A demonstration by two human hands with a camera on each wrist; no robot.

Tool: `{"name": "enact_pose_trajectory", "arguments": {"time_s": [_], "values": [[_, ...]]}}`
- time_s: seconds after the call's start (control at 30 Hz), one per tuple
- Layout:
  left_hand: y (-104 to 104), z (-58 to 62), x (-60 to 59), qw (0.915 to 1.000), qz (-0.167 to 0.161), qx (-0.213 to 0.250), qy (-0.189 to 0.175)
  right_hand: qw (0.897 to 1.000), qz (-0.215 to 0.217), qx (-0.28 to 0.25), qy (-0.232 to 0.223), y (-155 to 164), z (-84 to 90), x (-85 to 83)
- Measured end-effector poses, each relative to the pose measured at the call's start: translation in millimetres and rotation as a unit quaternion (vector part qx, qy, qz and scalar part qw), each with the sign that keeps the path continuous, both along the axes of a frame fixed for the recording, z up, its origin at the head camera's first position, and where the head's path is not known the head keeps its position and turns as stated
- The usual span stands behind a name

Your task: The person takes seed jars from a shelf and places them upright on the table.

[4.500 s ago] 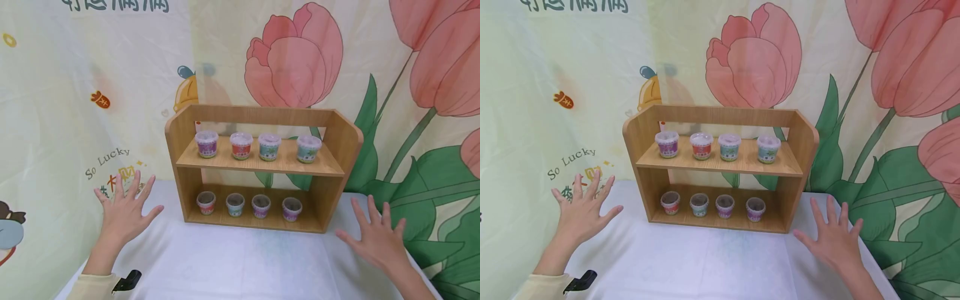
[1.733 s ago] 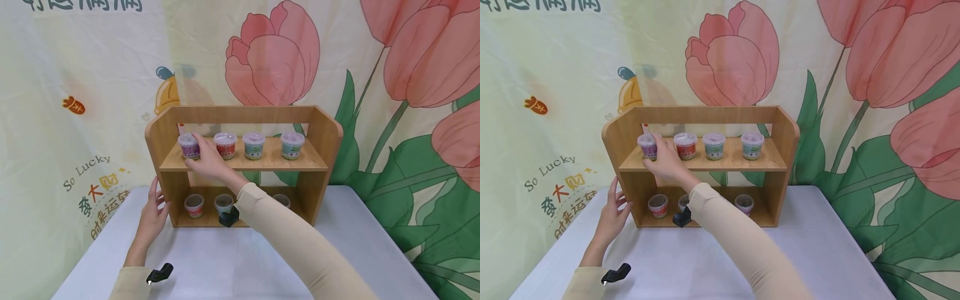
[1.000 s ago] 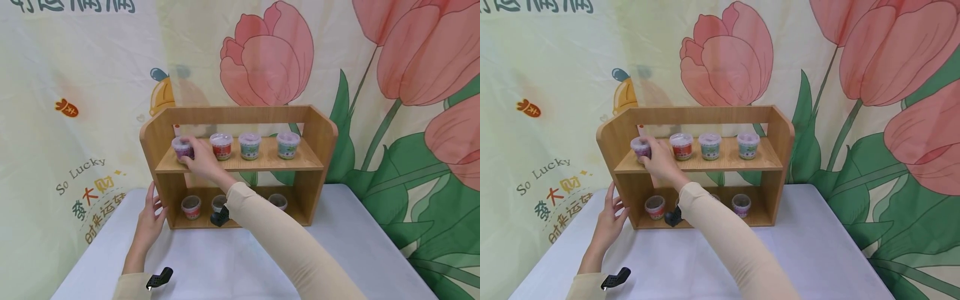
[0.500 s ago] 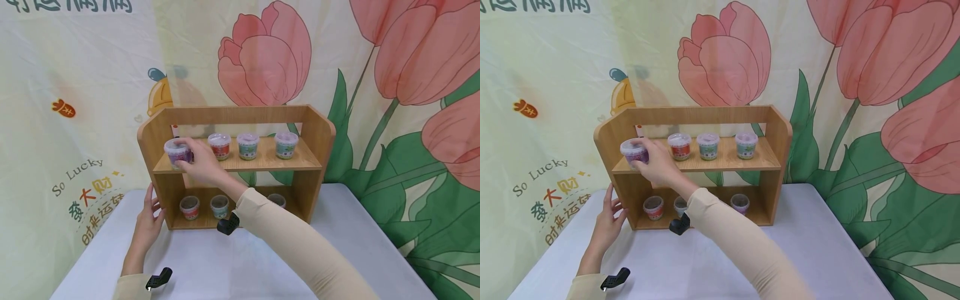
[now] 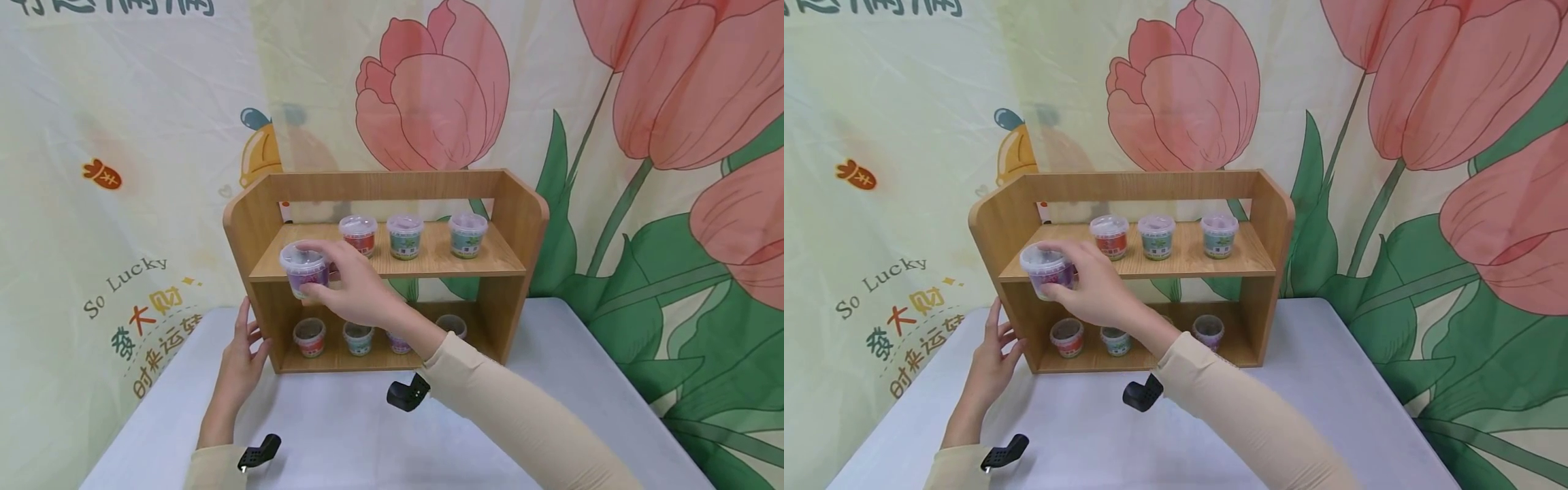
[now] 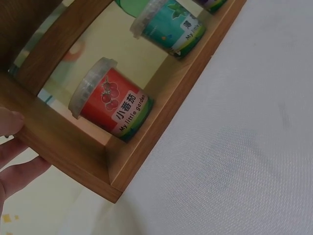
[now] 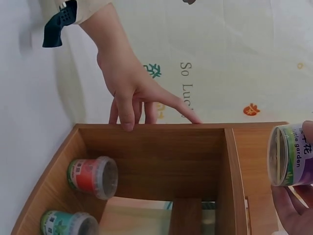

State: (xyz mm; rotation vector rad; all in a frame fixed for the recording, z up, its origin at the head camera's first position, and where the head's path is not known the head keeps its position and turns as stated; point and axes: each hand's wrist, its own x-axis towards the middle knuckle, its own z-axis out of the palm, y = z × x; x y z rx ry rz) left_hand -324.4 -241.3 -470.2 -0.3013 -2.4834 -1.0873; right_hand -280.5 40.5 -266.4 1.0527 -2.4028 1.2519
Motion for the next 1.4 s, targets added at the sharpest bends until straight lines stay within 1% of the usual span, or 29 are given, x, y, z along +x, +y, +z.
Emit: {"name": "enact_pose_trajectory", "arguments": {"time_s": [0.3,0.47,0.57,0.7,0.83,1.13,1.27,1.4], "values": [[-3,-1.6,0.9,1.0,0.003,-0.001,0.007,1.0,0.01,-0.003,-0.008,12,-24.2,21.9],[-4,-3.3,-0.1,0.9999,0.0,0.003,0.016,1.0,0.02,-0.009,-0.015,16,-41.2,31.0],[-4,-4.2,-0.5,0.9998,-0.002,0.005,0.02,1.0,0.015,-0.008,-0.023,16,-53.1,34.3],[-4,-5.8,-0.5,0.9998,-0.002,0.005,0.022,0.999,-0.001,-0.007,-0.045,16,-72.8,35.2],[-4,-5.9,1.5,0.9999,0.004,0.002,0.011,0.997,-0.013,-0.012,-0.072,12,-92.6,35.5],[-3,-3.2,3.4,0.9999,0.012,0.001,-0.012,0.995,-0.034,-0.025,-0.087,0,-134.2,31.5],[-2,-1.4,3.4,0.9998,0.009,0.003,-0.016,0.994,-0.042,-0.028,-0.098,-3,-147.3,28.0],[-1,0.6,1.0,0.9999,0.004,0.003,-0.013,0.992,-0.06,-0.036,-0.102,-7,-159.4,24.3]]}}
